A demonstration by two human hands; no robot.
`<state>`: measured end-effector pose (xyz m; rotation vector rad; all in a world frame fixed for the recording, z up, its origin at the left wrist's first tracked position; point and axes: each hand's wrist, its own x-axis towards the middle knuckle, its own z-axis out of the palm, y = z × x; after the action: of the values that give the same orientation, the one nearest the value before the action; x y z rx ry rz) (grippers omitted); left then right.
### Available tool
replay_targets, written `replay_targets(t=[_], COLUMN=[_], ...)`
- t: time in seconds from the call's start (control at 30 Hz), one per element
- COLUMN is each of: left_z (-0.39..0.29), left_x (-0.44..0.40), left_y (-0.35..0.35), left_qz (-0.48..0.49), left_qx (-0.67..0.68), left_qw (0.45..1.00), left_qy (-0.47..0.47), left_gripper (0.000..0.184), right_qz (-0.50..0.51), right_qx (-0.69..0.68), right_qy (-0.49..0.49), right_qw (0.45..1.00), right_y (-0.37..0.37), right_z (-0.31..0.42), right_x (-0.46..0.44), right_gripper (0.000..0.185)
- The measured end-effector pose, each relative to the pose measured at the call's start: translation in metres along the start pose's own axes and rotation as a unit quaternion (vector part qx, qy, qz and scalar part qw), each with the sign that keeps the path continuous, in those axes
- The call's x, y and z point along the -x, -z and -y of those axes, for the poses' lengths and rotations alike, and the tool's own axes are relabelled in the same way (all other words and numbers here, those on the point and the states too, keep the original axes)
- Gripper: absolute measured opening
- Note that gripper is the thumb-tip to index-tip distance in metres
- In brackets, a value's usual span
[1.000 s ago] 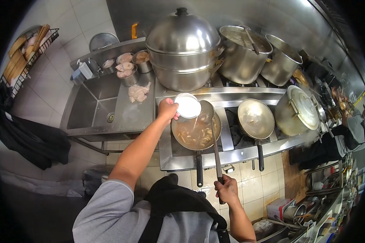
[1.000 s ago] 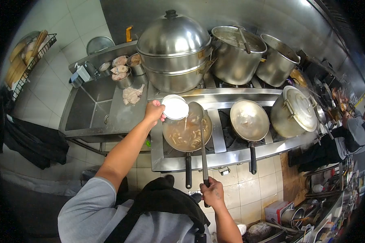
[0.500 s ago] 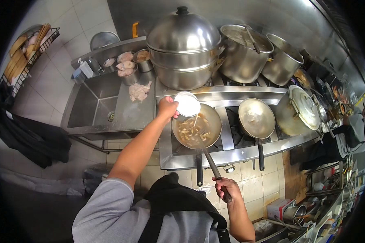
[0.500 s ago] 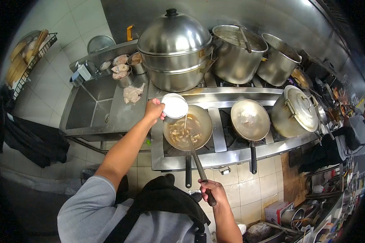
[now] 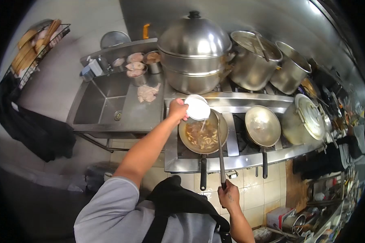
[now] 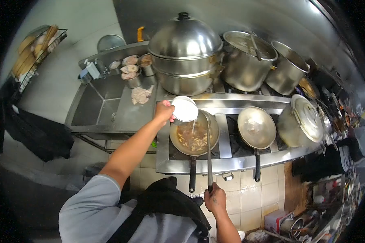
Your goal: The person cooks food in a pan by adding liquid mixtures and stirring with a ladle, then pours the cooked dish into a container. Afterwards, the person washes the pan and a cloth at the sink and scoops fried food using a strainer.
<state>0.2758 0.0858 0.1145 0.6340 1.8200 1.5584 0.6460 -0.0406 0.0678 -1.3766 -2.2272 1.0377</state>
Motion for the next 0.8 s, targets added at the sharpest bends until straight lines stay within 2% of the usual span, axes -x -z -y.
replay_targets(t=[0.03,0.1,0.13,0.17,0.23,0.3,0.33,0.37,0.47,0.5,0.57,0.63,0.7,0.8], left_z=[0.000,0.002,0.004,0.005,0.008,0.005,0.005,0.005,0.005,0.004,0.004,0.003,0.003,0.005], left_x=[0.000,-0.002,-0.002,-0.002,-0.003,-0.001,-0.001,-0.002,-0.002,-0.001,-0.002,-0.003,-0.003,-0.004], left_y=[0.000,0.001,0.000,0.001,0.000,0.002,0.002,0.003,0.002,0.002,0.002,0.002,0.002,0.003], left_qz=[0.003,-0.001,0.008,0.009,0.010,0.016,0.015,0.012,0.002,0.003,0.001,0.003,0.004,0.005], left_qx=[-0.001,-0.006,-0.011,-0.011,-0.001,-0.013,-0.012,-0.012,-0.013,-0.013,-0.007,-0.009,-0.012,-0.014], left_qw=[1.000,1.000,1.000,1.000,1.000,1.000,1.000,1.000,1.000,1.000,1.000,1.000,1.000,1.000], left_qy=[-0.005,-0.009,-0.010,-0.007,-0.007,-0.002,0.002,0.005,0.001,0.002,-0.001,-0.001,-0.001,-0.004], left_gripper=[0.013,0.013,0.013,0.013,0.013,0.014,0.014,0.014,0.013,0.013,0.013,0.013,0.013,0.013], right_qz=[-0.041,-0.042,0.038,0.115,0.137,0.150,0.172,0.170,0.140,0.139,0.112,0.112,0.090,0.046], right_qx=[0.099,0.130,-0.026,-0.180,-0.388,-0.551,-0.596,-0.597,-0.490,-0.490,-0.422,-0.388,-0.286,-0.227], right_qy=[0.065,0.099,-0.032,-0.165,-0.236,-0.293,-0.285,-0.286,-0.238,-0.239,-0.205,-0.202,-0.159,-0.134], right_qw=[0.992,0.986,0.998,0.963,0.880,0.767,0.731,0.730,0.827,0.827,0.876,0.892,0.941,0.964], right_y=[-0.002,-0.008,-0.008,-0.006,0.005,0.024,0.026,0.027,0.026,0.024,0.022,0.020,0.020,0.010], right_z=[-0.001,-0.005,-0.001,0.003,0.006,0.008,0.005,0.006,0.021,0.024,0.028,0.026,0.026,0.010], right_x=[0.001,-0.002,-0.002,-0.001,-0.008,-0.011,-0.011,-0.009,-0.002,-0.001,-0.001,-0.003,-0.004,-0.004], right_gripper=[0.010,0.010,0.010,0.010,0.010,0.018,0.023,0.023,0.020,0.020,0.017,0.014,0.008,0.010])
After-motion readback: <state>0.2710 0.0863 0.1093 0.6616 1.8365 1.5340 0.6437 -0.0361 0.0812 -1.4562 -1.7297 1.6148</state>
